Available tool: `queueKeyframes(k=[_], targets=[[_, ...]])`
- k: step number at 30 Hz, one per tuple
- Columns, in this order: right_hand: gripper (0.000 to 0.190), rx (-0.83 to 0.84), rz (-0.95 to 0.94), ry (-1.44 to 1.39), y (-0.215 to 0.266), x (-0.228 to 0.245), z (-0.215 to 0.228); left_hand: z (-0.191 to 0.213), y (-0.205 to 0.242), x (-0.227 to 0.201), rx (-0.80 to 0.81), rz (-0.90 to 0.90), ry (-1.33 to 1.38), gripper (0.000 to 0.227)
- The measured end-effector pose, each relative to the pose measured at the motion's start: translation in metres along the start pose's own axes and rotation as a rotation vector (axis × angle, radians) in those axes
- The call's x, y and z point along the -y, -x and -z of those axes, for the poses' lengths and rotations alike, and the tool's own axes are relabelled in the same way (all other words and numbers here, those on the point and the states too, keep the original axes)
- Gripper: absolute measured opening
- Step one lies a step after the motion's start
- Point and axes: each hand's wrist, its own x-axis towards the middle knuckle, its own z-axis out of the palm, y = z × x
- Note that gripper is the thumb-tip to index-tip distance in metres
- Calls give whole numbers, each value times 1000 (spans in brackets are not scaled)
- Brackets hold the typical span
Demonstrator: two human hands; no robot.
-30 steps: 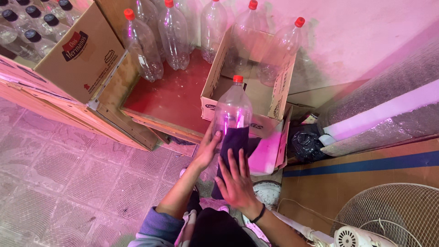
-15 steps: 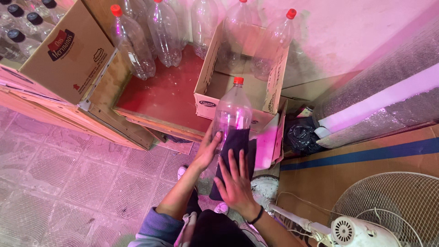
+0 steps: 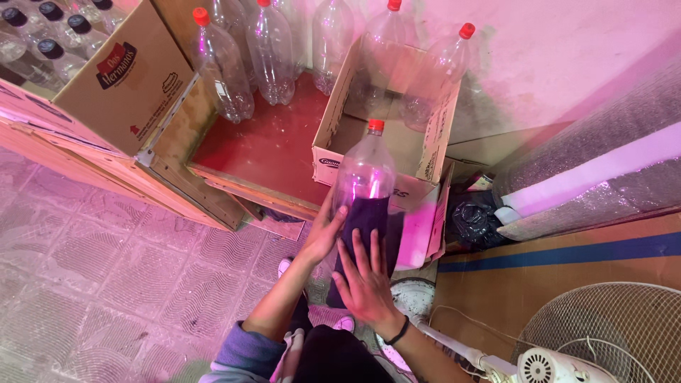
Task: The person picks up a plastic bottle and wipes its exterior with a dark cloth before placing it into a cardboard box.
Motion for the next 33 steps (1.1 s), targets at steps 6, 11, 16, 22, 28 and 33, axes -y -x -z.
queueKeyframes(k=[6,11,16,22,28,33], targets=[[71,-174,88,-154,-28,-12,60,17,-16,-15,144,-21,431,128],[73,-140,74,-250,-16,2,33,27,-18,-7,260,53,439,125],[73,-182,-14,-386,-85,-42,60,-15,9,-19,79,253,720,114],[71,-225,-32,-289,-74,-14,57,-16,2,-24,61,303,637,104],[70,-168,85,-8,-21,-2,17,-22,30,-41,96,-93,239,90],[73,-291,-68,-50,-128,-62,74,-2,-6,22,120,-135,69,88]])
